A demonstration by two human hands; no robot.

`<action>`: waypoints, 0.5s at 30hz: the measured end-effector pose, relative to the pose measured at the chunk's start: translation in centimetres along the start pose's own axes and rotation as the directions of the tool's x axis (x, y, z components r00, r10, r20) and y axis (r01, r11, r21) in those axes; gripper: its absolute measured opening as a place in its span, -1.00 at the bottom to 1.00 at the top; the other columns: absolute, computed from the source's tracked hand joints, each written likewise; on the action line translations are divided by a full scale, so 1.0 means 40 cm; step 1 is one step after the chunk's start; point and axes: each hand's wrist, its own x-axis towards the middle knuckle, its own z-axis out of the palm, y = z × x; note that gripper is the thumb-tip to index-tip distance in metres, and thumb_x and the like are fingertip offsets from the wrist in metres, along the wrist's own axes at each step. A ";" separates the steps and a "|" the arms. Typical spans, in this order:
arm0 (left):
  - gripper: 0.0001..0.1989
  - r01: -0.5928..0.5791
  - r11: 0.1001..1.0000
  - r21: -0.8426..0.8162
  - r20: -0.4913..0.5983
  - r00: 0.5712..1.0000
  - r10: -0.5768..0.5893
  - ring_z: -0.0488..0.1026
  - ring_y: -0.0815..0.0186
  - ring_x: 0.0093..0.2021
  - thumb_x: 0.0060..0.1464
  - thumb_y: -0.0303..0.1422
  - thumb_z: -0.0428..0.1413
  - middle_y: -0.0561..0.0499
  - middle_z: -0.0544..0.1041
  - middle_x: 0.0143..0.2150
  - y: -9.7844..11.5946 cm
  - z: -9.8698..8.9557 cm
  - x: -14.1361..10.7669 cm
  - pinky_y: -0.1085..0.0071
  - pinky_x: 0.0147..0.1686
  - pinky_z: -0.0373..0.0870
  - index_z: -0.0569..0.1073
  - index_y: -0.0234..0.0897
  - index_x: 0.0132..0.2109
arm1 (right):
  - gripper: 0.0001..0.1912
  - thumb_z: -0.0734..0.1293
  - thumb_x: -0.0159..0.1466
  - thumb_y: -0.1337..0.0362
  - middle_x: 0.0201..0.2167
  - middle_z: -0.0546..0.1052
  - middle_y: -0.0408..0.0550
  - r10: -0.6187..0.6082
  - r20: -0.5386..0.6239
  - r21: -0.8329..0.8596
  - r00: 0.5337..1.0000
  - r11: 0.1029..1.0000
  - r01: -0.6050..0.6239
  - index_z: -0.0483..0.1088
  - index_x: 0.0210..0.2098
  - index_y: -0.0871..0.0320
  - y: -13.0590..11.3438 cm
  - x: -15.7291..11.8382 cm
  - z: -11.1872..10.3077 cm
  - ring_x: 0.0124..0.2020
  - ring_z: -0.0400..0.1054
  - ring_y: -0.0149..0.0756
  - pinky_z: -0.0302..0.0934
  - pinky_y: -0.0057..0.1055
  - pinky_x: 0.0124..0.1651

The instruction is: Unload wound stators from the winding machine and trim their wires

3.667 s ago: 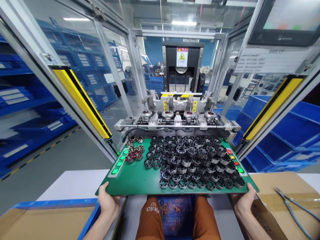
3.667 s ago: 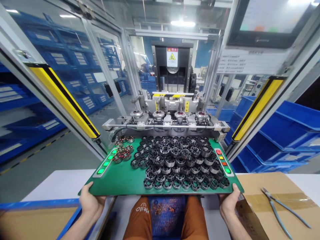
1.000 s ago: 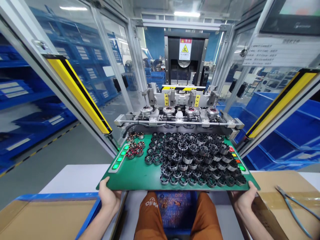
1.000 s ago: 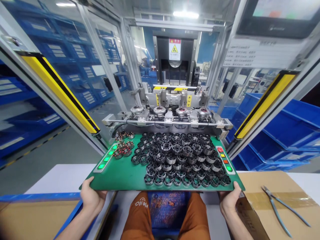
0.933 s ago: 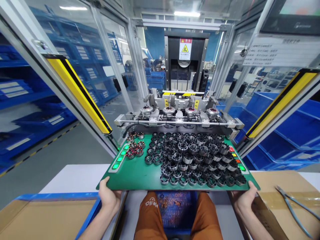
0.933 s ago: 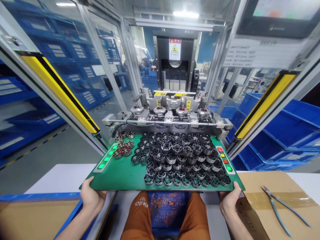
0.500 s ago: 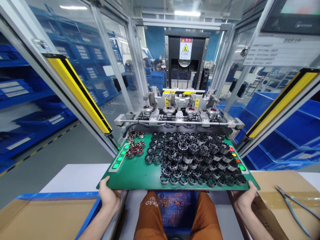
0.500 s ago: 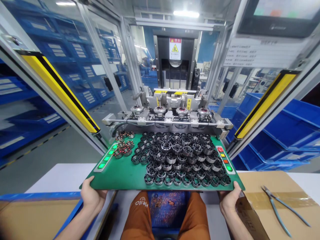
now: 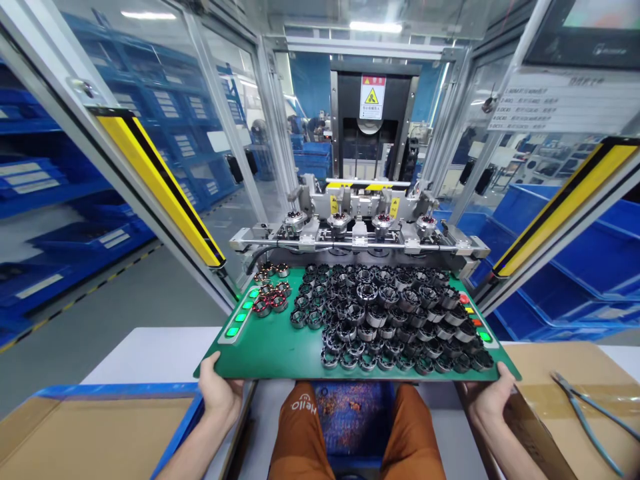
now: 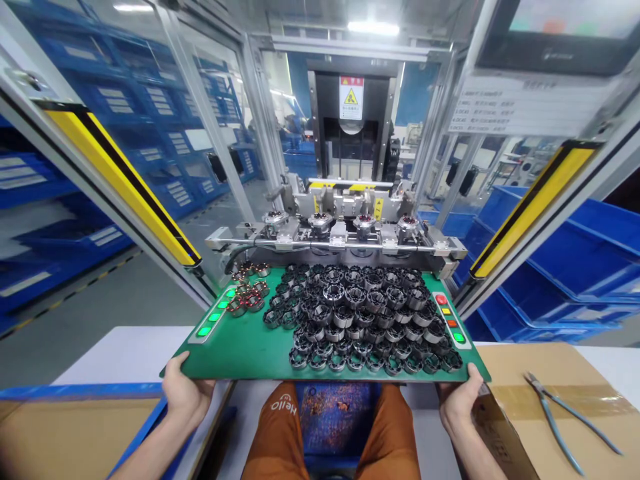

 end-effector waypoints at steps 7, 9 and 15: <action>-0.88 0.001 1.000 -0.013 0.003 1.000 0.000 0.49 0.34 -0.33 0.38 -0.43 0.13 0.13 0.60 -0.19 0.001 -0.003 0.002 0.49 -0.49 0.39 0.56 -0.20 -0.15 | -0.35 0.52 0.15 -0.19 0.02 0.77 -0.03 -0.006 0.005 -0.015 1.000 1.000 0.006 0.61 0.11 0.04 0.001 0.003 -0.006 -0.01 0.65 -0.01 0.69 -0.10 -0.04; -0.90 0.002 1.000 -0.015 0.007 1.000 -0.002 0.48 0.34 -0.33 0.37 -0.42 0.14 0.13 0.60 -0.18 0.000 -0.005 0.004 0.48 -0.50 0.38 0.56 -0.19 -0.14 | -0.35 0.53 0.15 -0.17 -0.01 0.77 -0.05 -0.007 -0.005 -0.012 1.000 1.000 0.007 0.61 0.11 0.04 0.001 0.004 -0.008 -0.12 0.61 -0.08 0.68 -0.13 -0.08; -0.91 -0.026 1.000 0.015 0.022 0.999 0.026 0.49 0.30 -0.28 0.28 -0.37 0.16 0.11 0.61 -0.17 -0.015 -0.018 0.024 0.45 -0.44 0.45 0.56 -0.18 -0.11 | -0.37 0.54 0.17 -0.18 -0.04 0.76 -0.05 -0.016 0.003 -0.005 1.000 1.000 0.016 0.61 0.10 0.05 0.004 0.007 -0.009 -0.15 0.59 -0.08 0.66 -0.12 -0.09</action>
